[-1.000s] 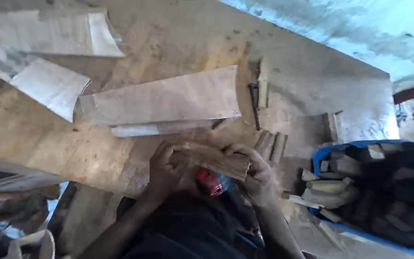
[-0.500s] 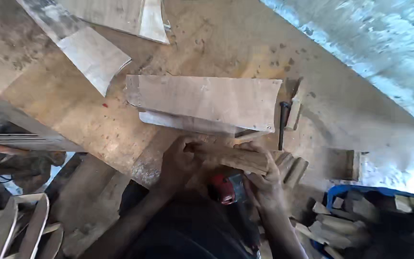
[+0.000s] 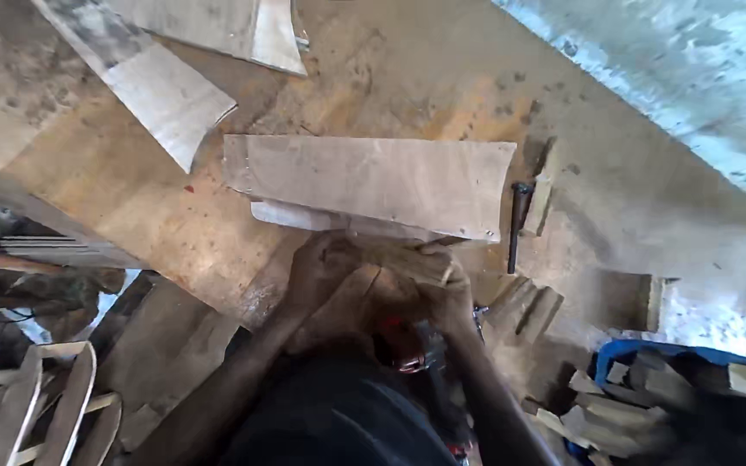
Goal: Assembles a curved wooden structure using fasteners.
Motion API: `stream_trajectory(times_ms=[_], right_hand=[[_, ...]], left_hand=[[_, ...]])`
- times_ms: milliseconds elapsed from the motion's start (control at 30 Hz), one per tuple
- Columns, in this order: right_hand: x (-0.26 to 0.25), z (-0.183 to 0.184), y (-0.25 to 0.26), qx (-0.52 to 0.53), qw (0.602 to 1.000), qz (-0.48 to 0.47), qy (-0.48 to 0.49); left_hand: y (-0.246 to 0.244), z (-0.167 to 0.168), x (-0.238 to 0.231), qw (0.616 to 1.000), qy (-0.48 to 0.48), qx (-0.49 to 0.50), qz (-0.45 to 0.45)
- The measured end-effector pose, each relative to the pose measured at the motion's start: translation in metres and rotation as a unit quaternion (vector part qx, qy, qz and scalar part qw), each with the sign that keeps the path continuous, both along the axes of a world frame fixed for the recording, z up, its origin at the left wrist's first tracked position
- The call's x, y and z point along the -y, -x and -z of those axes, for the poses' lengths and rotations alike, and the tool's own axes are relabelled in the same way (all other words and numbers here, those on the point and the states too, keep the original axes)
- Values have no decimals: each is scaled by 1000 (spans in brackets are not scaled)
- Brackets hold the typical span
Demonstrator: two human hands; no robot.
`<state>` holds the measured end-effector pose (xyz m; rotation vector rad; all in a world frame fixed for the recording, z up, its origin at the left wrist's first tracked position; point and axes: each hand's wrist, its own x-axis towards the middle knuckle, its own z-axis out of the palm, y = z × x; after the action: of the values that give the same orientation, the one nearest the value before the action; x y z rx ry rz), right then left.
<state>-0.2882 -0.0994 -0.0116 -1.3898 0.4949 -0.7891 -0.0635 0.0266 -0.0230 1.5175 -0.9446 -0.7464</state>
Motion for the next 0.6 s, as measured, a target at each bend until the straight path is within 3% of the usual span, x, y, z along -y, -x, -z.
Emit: stream_trajectory(times_ms=[200,400,600], right_hand=[[-16,-24,36,126,979,-7,-162],[-40,-32,58,182,956,27,-229],[-67,-53,74,142,953,56,-263]], left_hand=[[14,-57,-31,989,78,-12,123],[39,-71,-36,969,114,82,204],[66,-81,-36,934,185,175,253]])
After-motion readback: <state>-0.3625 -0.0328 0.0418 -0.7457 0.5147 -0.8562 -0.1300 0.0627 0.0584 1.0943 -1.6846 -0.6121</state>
